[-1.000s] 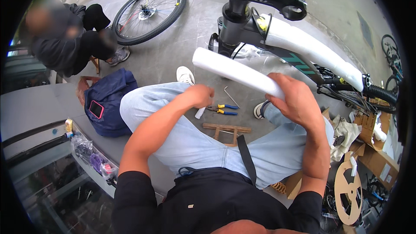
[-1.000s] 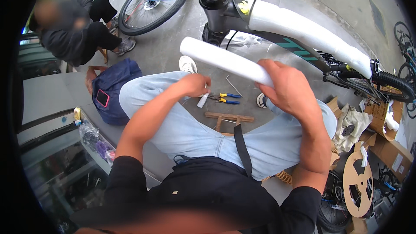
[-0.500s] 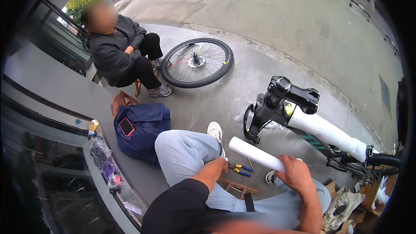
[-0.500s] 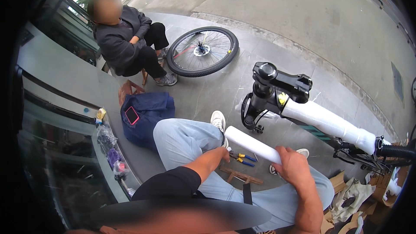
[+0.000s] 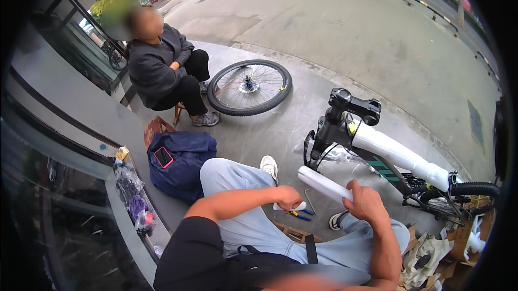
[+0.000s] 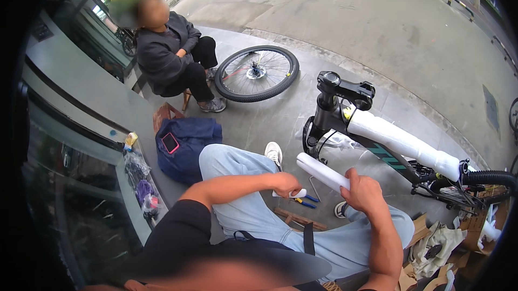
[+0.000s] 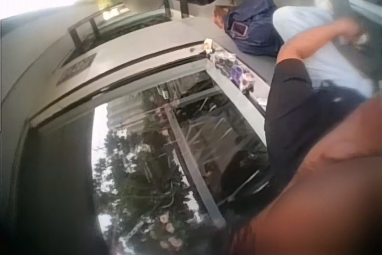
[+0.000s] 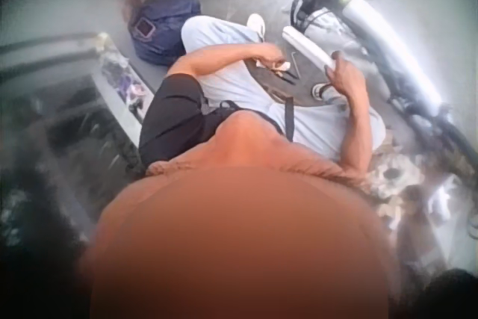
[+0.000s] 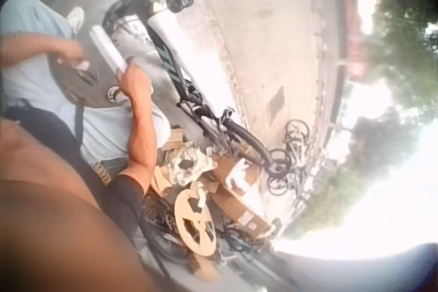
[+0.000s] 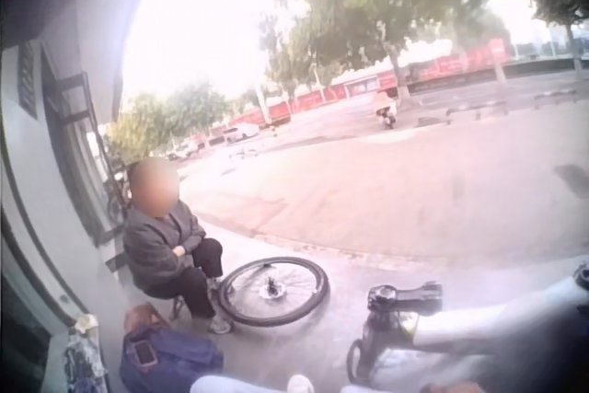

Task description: The person removes protective packaging from a bicycle, including cardboard and foam, then handles the front wheel and handlebar assembly. They unwrap the handlebar and install it onto the frame.

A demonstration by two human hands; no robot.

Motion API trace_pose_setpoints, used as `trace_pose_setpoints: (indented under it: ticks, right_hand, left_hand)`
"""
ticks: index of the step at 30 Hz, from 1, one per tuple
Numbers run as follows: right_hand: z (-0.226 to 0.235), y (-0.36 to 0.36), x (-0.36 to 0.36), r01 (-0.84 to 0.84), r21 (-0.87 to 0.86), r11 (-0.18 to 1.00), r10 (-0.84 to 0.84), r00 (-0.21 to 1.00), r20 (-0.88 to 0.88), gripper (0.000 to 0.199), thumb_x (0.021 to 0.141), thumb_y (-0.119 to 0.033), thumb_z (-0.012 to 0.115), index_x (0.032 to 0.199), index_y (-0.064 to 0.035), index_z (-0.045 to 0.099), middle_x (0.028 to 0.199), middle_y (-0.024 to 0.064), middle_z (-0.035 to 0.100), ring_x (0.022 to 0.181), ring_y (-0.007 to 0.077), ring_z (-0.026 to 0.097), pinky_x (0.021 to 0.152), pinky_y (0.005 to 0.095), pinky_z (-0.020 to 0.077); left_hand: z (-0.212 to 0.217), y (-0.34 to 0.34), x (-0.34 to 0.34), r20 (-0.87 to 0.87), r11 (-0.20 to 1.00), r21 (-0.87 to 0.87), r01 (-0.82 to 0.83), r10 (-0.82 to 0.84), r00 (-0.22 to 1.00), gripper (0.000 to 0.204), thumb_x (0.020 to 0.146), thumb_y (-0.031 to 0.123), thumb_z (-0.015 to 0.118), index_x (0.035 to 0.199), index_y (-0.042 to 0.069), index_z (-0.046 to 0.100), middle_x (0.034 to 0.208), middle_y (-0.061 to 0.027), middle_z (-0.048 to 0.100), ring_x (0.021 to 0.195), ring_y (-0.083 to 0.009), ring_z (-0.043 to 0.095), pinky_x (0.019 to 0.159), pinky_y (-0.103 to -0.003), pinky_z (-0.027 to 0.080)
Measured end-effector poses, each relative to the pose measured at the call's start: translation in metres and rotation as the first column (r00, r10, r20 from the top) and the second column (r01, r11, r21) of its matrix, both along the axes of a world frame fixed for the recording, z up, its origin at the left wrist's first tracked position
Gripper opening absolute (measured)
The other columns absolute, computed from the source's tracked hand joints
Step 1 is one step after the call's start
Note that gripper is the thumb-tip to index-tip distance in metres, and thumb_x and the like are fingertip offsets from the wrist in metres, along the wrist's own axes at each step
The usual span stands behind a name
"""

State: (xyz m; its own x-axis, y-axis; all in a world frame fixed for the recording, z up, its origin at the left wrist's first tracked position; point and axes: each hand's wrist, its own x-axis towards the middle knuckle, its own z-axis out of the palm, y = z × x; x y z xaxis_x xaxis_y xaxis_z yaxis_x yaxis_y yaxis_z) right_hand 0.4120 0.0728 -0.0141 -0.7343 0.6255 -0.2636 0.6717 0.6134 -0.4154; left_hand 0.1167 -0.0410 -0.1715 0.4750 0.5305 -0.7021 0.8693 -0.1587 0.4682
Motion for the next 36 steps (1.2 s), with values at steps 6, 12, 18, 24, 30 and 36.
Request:
trace_pose_setpoints:
  ticks: [6, 12, 18, 24, 30, 36]
  right_hand:
    - [0.0, -0.002, -0.005, 0.007, -0.012, 1.0, -0.008, 0.997, -0.077, 0.038, 0.095, -0.032, 0.074, 0.123, -0.0073, 0.067, 0.096, 0.025, 0.076, 0.093, 0.0476, 0.073, 0.085, 0.0574, 0.0572]
    - [0.01, -0.001, -0.013, -0.051, -0.246, 0.968, -0.053, 0.915, -0.399, 0.036, 0.101, -0.026, 0.072, 0.13, -0.0052, 0.073, 0.109, 0.0234, 0.078, 0.099, 0.0385, 0.075, 0.09, 0.0446, 0.0581]
    - [0.019, -0.006, -0.017, 0.022, -0.399, 0.917, -0.194, 0.897, -0.397, 0.04, 0.111, -0.034, 0.063, 0.133, -0.0018, 0.072, 0.114, 0.0207, 0.078, 0.103, 0.0319, 0.075, 0.091, 0.0414, 0.0573]
    - [0.02, -0.006, -0.009, -0.033, -0.408, 0.912, -0.128, 0.923, -0.362, 0.04, 0.111, -0.036, 0.063, 0.13, -0.0019, 0.073, 0.108, 0.0206, 0.078, 0.094, 0.0338, 0.074, 0.087, 0.0428, 0.0574]
    - [0.007, -0.007, -0.012, -0.082, -0.327, 0.942, -0.048, 0.927, -0.371, 0.037, 0.11, -0.035, 0.063, 0.126, -0.0035, 0.074, 0.105, 0.0238, 0.076, 0.095, 0.0403, 0.073, 0.085, 0.0447, 0.0566]
    - [0.014, -0.005, -0.003, -0.254, -0.369, 0.894, 0.12, 0.93, -0.348, 0.038, 0.11, -0.038, 0.063, 0.125, -0.005, 0.075, 0.103, 0.0239, 0.076, 0.092, 0.0393, 0.074, 0.083, 0.0454, 0.0568]
  left_hand:
    - [0.159, -0.028, -0.025, 0.507, 0.801, 0.377, -0.465, 0.241, 0.828, 0.037, 0.088, 0.009, 0.079, 0.12, 0.01, 0.062, 0.115, -0.0136, 0.072, 0.11, -0.0401, 0.07, 0.094, -0.049, 0.056]
    - [0.187, -0.028, -0.015, 0.46, 0.482, 0.766, -0.425, 0.051, 0.887, 0.037, 0.088, 0.003, 0.079, 0.122, 0.012, 0.068, 0.117, -0.0063, 0.075, 0.111, -0.0309, 0.072, 0.092, -0.045, 0.058]
    - [0.185, -0.026, -0.003, 0.431, 0.296, 0.864, -0.408, -0.014, 0.902, 0.032, 0.085, 0.003, 0.079, 0.115, 0.011, 0.074, 0.115, -0.0036, 0.076, 0.107, -0.0274, 0.072, 0.09, -0.041, 0.059]
    - [0.176, -0.024, -0.006, 0.436, 0.367, 0.835, -0.41, 0.012, 0.9, 0.037, 0.084, 0.001, 0.081, 0.119, 0.01, 0.076, 0.119, -0.0058, 0.076, 0.109, -0.03, 0.071, 0.091, -0.041, 0.061]
    - [0.157, -0.019, 0.002, 0.572, 0.46, 0.741, -0.49, -0.049, 0.819, 0.031, 0.087, 0.002, 0.081, 0.116, 0.012, 0.08, 0.12, -0.0067, 0.075, 0.11, -0.0293, 0.072, 0.091, -0.04, 0.06]
    - [0.148, -0.017, 0.0, 0.618, 0.609, 0.624, -0.49, -0.001, 0.786, 0.03, 0.082, 0.013, 0.089, 0.106, 0.012, 0.072, 0.128, -0.0081, 0.069, 0.123, -0.0318, 0.063, 0.106, -0.045, 0.051]
